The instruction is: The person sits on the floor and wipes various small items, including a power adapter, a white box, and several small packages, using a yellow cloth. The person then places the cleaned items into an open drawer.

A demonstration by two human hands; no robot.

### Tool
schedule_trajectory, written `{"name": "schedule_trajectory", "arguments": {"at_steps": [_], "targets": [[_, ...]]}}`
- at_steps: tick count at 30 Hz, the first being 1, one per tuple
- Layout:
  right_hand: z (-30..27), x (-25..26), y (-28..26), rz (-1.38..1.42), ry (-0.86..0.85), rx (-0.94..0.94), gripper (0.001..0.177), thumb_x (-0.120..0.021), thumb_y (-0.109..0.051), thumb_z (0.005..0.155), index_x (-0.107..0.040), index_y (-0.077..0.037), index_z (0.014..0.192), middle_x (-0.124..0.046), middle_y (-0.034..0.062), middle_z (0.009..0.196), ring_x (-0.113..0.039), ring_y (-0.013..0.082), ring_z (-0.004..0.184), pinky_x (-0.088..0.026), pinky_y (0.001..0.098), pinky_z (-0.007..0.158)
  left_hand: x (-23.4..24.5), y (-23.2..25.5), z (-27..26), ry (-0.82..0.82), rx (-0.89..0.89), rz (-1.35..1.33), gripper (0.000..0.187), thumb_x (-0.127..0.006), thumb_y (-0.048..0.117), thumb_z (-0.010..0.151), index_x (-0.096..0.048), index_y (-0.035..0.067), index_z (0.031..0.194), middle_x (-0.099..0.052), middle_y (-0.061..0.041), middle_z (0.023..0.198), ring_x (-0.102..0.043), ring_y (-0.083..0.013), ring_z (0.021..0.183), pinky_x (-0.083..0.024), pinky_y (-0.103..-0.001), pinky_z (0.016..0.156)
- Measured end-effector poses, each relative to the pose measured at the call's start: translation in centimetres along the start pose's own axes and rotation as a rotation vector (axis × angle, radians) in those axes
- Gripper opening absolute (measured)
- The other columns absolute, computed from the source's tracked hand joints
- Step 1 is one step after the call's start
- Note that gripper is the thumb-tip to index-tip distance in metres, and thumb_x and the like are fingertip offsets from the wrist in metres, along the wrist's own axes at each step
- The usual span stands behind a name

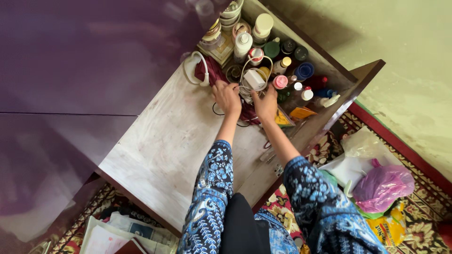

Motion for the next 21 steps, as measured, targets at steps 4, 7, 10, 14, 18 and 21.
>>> {"name": "schedule_trajectory", "arguments": {"at_steps": [4, 7, 10, 14, 18, 21], "targets": [[-5.4, -1.8, 4.8, 0.039, -0.176, -0.36, 0.047, -0.076, -0.029, 0.081, -0.058, -0.008, 0.12, -0.064, 0.0162, 0.12, -0.066, 0.0334, 0.109, -0.054, 0.0461, 0.093, -4.1, -2.7, 0.6, -0.276, 0.097, -0.353, 0.025, -0.085, 0.019, 0.081, -0.077, 0.016, 0.105, -0.072, -0.007, 0.093, -0.07, -0.028, 0.088, -0.055, -0.042, 0.08], [-9.2, -5.4, 7.2, -0.023, -0.427, -0.497, 0.05, -0.079, -0.035, 0.077, -0.06, -0.012, 0.117, -0.066, 0.0124, 0.119, -0.068, 0.0309, 0.111, -0.054, 0.0455, 0.095, -7.3, -7.3, -1.3, -0.379, 0.376, -0.936, 0.04, -0.071, 0.006, 0.081, -0.059, 0.013, 0.119, -0.067, -0.011, 0.096, -0.066, -0.0303, 0.084, -0.055, -0.045, 0.067], [-11.5, -7.3, 10.4, -0.101, -0.471, -0.621, 0.064, -0.087, -0.04, 0.073, -0.055, -0.011, 0.121, -0.057, 0.0155, 0.127, -0.063, 0.0357, 0.113, -0.051, 0.0478, 0.093, -2.6, -12.5, -2.9, 0.083, 0.207, -0.469, 0.03, -0.069, -0.003, 0.082, -0.061, 0.005, 0.109, -0.069, -0.013, 0.101, -0.068, -0.0279, 0.087, -0.057, -0.039, 0.079], [-12.6, -8.8, 13.1, -0.11, -0.355, -0.644, 0.068, -0.091, -0.037, 0.073, -0.053, -0.004, 0.12, -0.054, 0.0216, 0.125, -0.061, 0.0404, 0.108, -0.051, 0.0474, 0.089, -4.1, -17.0, -6.8, -0.106, 0.309, -0.335, 0.021, -0.059, 0.006, 0.092, -0.061, 0.003, 0.113, -0.072, -0.018, 0.104, -0.07, -0.0275, 0.087, -0.055, -0.039, 0.075], [-12.6, -9.3, 12.8, 0.014, -0.409, -0.597, 0.021, -0.075, -0.027, 0.087, -0.075, -0.009, 0.099, -0.076, 0.0144, 0.099, -0.074, 0.0297, 0.097, -0.056, 0.0418, 0.09, -10.6, -15.9, -12.5, -0.572, 0.634, -0.82, 0.027, -0.048, 0.019, 0.101, -0.062, 0.001, 0.114, -0.077, -0.022, 0.104, -0.075, -0.0239, 0.078, -0.053, -0.037, 0.063], [-11.5, -7.7, 10.9, 0.11, -0.447, -0.617, 0.018, -0.069, -0.029, 0.091, -0.075, -0.012, 0.096, -0.077, 0.0125, 0.084, -0.078, 0.0286, 0.081, -0.059, 0.0401, 0.081, -13.3, -13.2, -15.8, -0.711, 0.853, -1.168, 0.03, -0.047, 0.023, 0.102, -0.06, -0.001, 0.117, -0.073, -0.021, 0.107, -0.078, -0.0236, 0.071, -0.062, -0.038, 0.061]]}}
Point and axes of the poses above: each hand's wrist, its own z-axis towards the middle knuckle, its own x-axis out of the back of the hand, y = z × x, the point moved 10 cm from there along z, towards the middle knuckle
